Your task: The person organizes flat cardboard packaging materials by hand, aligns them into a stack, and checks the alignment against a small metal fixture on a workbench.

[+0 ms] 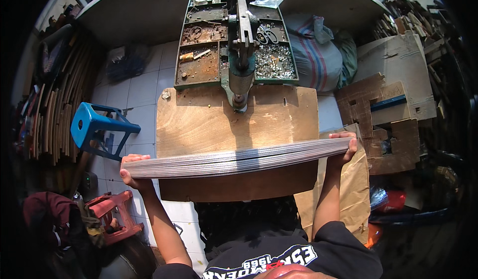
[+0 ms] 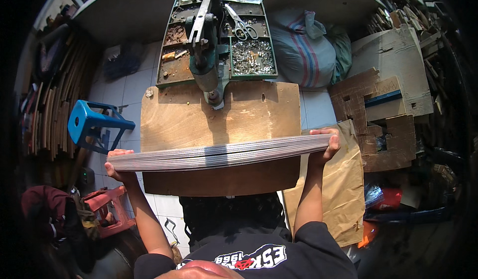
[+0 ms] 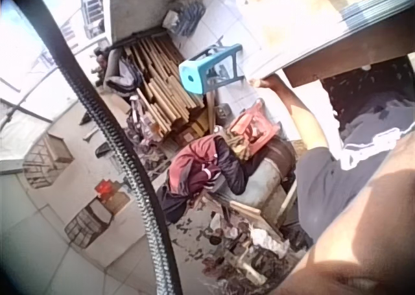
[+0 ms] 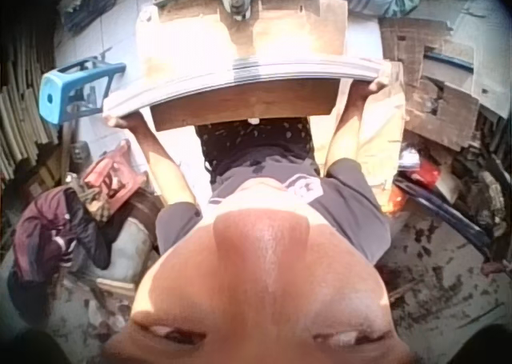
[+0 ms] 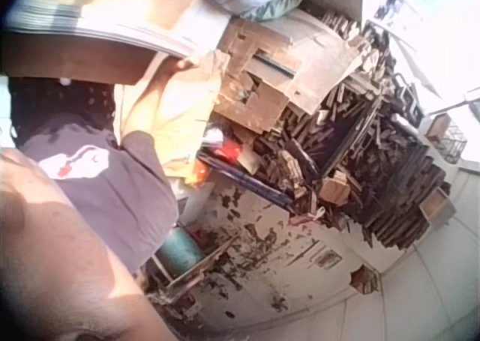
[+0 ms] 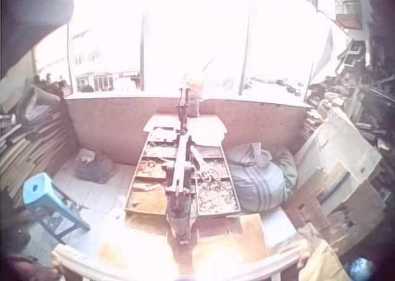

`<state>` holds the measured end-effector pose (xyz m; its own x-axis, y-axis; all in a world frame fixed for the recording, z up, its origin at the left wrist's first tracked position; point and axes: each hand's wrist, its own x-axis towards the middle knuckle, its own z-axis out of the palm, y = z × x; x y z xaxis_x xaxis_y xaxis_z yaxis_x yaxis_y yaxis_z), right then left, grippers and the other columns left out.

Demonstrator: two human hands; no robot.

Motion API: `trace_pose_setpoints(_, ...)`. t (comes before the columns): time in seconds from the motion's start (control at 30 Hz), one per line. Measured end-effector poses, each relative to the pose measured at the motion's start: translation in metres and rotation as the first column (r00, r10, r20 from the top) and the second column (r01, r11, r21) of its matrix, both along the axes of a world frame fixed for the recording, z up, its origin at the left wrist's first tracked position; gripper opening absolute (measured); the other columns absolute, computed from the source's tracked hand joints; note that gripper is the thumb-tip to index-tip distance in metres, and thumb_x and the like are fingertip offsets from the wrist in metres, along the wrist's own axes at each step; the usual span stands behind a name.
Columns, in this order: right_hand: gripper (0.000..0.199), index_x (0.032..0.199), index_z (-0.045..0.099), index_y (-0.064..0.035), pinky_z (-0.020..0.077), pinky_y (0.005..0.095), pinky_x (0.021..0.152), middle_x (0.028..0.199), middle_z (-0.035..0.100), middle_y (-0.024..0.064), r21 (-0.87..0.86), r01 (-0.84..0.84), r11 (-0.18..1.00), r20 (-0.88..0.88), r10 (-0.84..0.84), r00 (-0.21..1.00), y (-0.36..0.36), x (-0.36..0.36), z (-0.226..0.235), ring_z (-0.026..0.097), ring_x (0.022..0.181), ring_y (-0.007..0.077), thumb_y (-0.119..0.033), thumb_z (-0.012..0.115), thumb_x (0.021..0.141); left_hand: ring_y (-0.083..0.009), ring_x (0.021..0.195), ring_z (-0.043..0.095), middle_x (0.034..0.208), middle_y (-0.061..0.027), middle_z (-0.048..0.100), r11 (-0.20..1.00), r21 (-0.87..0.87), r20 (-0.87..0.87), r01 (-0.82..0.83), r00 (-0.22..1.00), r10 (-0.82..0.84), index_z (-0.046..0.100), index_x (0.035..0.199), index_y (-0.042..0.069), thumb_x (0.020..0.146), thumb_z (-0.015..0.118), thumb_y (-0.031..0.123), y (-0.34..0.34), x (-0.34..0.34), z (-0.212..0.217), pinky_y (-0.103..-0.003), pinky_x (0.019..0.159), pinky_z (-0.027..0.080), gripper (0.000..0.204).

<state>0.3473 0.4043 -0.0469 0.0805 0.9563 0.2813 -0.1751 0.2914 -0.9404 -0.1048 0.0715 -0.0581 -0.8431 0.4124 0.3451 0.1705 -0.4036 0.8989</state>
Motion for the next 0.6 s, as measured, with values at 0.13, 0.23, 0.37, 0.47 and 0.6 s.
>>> trace_pose_setpoints(0.13,0.054,0.077,0.053,-0.001,0.0497,0.0347,0.061,0.065,0.061,0.0146,0.044,0.073,0.996,0.032,-0.075,0.997,0.0,-0.0091,0.008,0.059,0.061,0.0229,-0.051,0.04,0.09,-0.0283,0.068,0.062,0.073,-0.0164,0.06,1.0,0.011,0.029,-0.023,0.999,0.023,0.054,0.084,0.001,0.088,0.046,0.062,0.0047,0.0022,0.0006,-0.039,0.067,0.052,0.062)
trace_pose_setpoints(0.23,0.055,0.074,0.053,-0.0004,0.0495,0.0351,0.06,0.064,0.061,0.0149,0.062,0.096,0.994,0.059,-0.099,0.993,0.0039,-0.0041,0.0025,0.059,0.059,0.0227,-0.052,0.04,0.089,-0.0284,0.068,0.062,0.073,-0.0163,0.06,0.999,0.01,0.033,-0.031,0.999,0.031,0.055,0.084,0.0,0.088,0.047,0.062,0.0045,0.0004,0.0002,-0.038,0.067,0.051,0.063)
trace_pose_setpoints(0.37,0.055,0.073,0.052,-0.0004,0.0499,0.0355,0.059,0.063,0.06,0.0147,0.051,0.107,0.993,0.053,-0.11,0.993,0.0021,-0.0076,0.005,0.059,0.058,0.0231,-0.052,0.04,0.089,-0.0285,0.069,0.063,0.073,-0.0163,0.06,0.999,0.018,0.038,-0.035,0.999,0.034,0.055,0.084,0.0,0.088,0.047,0.063,0.0037,0.0002,-0.0007,-0.039,0.067,0.051,0.063)
trace_pose_setpoints(0.47,0.054,0.073,0.052,-0.0005,0.0504,0.0359,0.059,0.063,0.06,0.0143,0.033,0.113,0.993,0.03,-0.114,0.993,0.0014,-0.0075,0.0055,0.06,0.058,0.0235,-0.051,0.04,0.089,-0.0285,0.069,0.062,0.073,-0.0165,0.06,0.999,0.034,0.045,-0.034,0.998,0.032,0.055,0.085,0.0,0.088,0.047,0.063,0.0029,-0.0013,-0.0037,-0.038,0.067,0.052,0.063)
trace_pose_setpoints(0.6,0.053,0.074,0.052,-0.0003,0.0506,0.036,0.058,0.063,0.06,0.0142,0.058,0.11,0.992,0.041,-0.112,0.993,0.0013,-0.0081,0.007,0.06,0.058,0.0237,-0.05,0.04,0.089,-0.0289,0.069,0.063,0.074,-0.0167,0.06,0.999,0.036,0.039,-0.022,0.999,0.021,0.055,0.085,0.0,0.088,0.048,0.063,0.0023,-0.002,-0.0051,-0.039,0.067,0.052,0.064)
